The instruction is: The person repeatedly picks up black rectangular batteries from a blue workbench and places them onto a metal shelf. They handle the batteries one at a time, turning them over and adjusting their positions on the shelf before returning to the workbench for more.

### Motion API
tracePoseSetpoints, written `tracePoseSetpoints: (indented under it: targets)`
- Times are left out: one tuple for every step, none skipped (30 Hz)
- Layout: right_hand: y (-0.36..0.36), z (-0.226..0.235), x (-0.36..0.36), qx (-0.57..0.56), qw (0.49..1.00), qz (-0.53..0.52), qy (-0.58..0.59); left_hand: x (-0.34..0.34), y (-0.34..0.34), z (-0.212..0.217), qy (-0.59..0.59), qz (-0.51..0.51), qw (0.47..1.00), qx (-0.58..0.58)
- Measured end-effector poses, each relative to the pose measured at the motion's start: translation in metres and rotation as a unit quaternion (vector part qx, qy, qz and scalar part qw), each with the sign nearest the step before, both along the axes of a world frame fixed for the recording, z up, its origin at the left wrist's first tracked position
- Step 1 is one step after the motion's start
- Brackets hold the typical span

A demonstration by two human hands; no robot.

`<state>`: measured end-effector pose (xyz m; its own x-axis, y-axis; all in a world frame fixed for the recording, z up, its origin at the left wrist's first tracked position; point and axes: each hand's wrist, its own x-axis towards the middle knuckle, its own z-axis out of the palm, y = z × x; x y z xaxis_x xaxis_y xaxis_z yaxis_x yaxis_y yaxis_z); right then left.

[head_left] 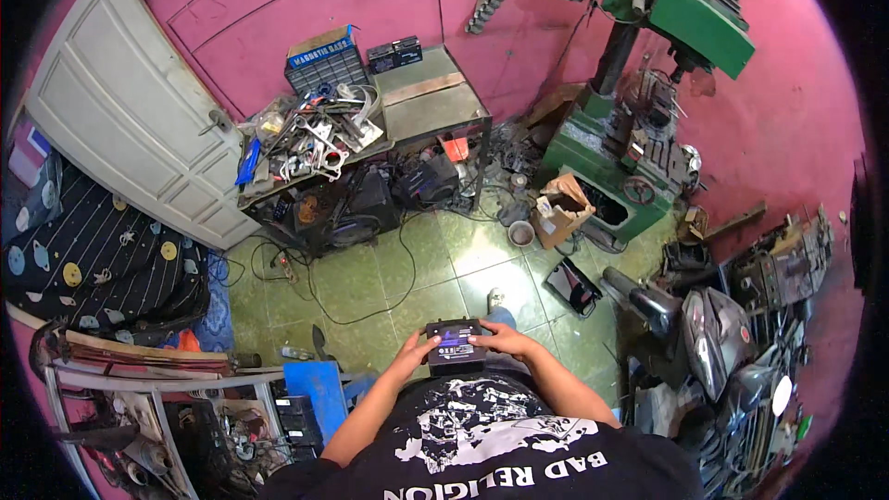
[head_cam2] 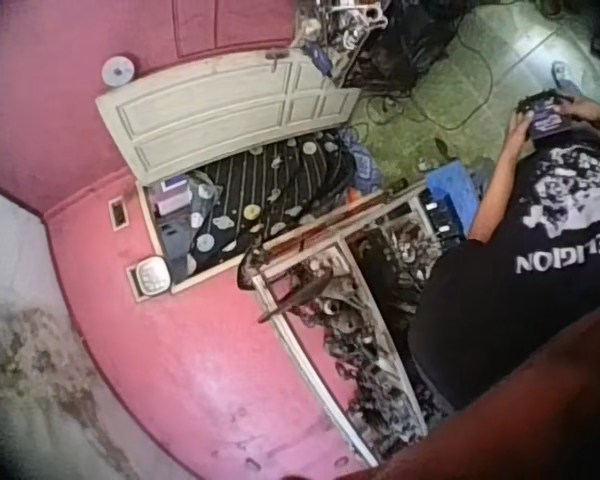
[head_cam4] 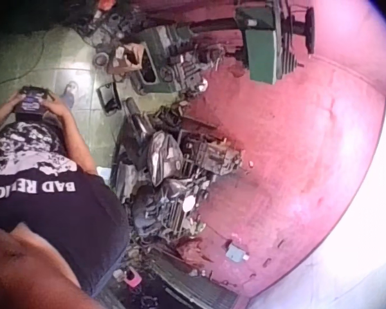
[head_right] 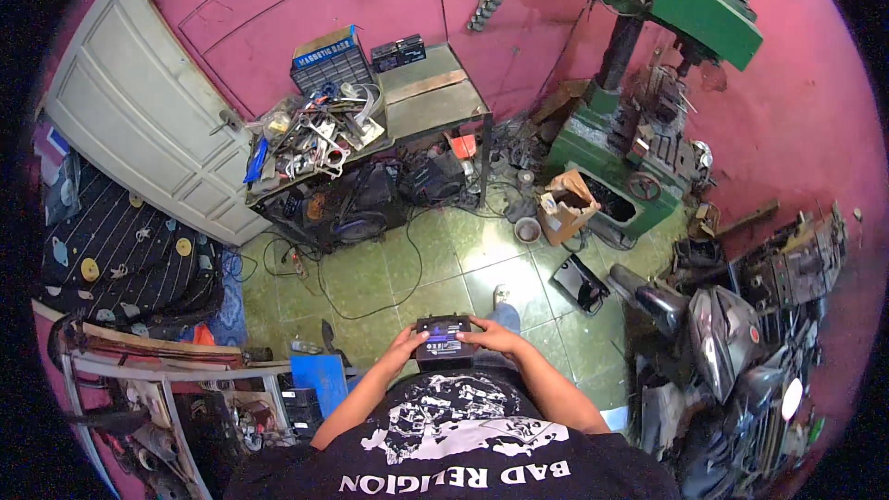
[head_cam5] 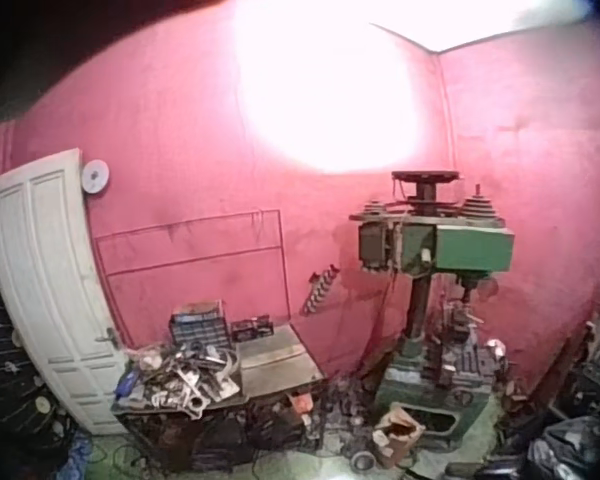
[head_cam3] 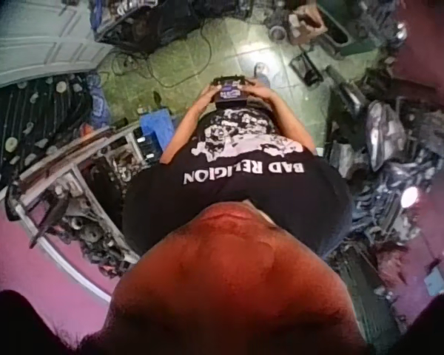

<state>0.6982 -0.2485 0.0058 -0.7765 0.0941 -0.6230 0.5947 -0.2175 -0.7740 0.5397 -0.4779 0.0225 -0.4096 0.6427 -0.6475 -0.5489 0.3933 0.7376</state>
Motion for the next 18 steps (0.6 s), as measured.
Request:
tracePoseSetpoints:
  targets:
    - [0.025,-0.009,-0.009,-0.02,0.999,0.037,0.002,-0.011,0.017,-0.007,0.014,-0.015,1.0,0.002]
    - [0.046,-0.018,-0.018,-0.002,0.999,0.046,0.016,-0.018,0.034,-0.012,0.019,-0.006,1.0,0.005]
    - [0.069,-0.026,-0.029,0.016,0.998,0.055,0.031,-0.025,0.053,-0.013,0.024,0.002,1.0,0.008]
    - [0.091,-0.034,-0.038,0.034,0.996,0.065,0.046,-0.033,0.072,-0.016,0.029,0.011,0.999,0.012]
    - [0.115,-0.013,-0.052,0.062,0.993,0.092,0.042,-0.04,0.093,-0.008,0.043,0.015,0.999,0.006]
    - [0.134,0.035,-0.068,0.043,0.993,0.097,0.046,-0.047,0.114,-0.006,0.043,0.025,0.999,0.012]
    - [0.155,0.023,-0.074,0.048,0.993,0.093,0.057,-0.055,0.133,-0.003,0.043,0.027,0.999,0.017]
    - [0.176,0.009,-0.084,0.054,0.992,0.096,0.068,-0.063,0.152,0.0,0.043,0.037,0.998,0.021]
    - [0.195,0.06,-0.098,0.037,0.991,0.105,0.078,-0.072,0.171,0.006,0.048,0.041,0.998,0.025]
    - [0.217,0.036,-0.109,0.062,0.988,0.119,0.07,-0.081,0.19,0.011,0.052,0.045,0.997,0.03]
    - [0.238,0.031,-0.119,0.086,0.982,0.137,0.1,-0.089,0.209,0.021,0.058,0.042,0.997,0.033]
    - [0.258,0.025,-0.133,0.109,0.972,0.16,0.13,-0.098,0.223,0.025,0.062,0.044,0.996,0.034]
    - [0.273,0.019,-0.145,0.173,0.959,0.159,0.158,-0.109,0.237,0.019,0.053,0.057,0.995,0.06]
    - [0.288,0.037,-0.157,0.152,0.967,0.16,0.13,-0.123,0.252,0.023,0.077,0.034,0.995,0.061]
    - [0.301,0.06,-0.175,0.125,0.968,0.174,0.13,-0.136,0.264,0.027,0.098,0.024,0.993,0.062]
    - [0.314,0.074,-0.191,0.099,0.969,0.185,0.13,-0.149,0.274,0.029,0.12,0.011,0.991,0.064]
    - [0.327,0.066,-0.206,0.1,0.966,0.206,0.118,-0.163,0.285,0.015,0.136,0.008,0.987,0.089]
    - [0.34,0.051,-0.22,0.135,0.956,0.207,0.159,-0.179,0.296,0.007,0.158,0.002,0.984,0.083]
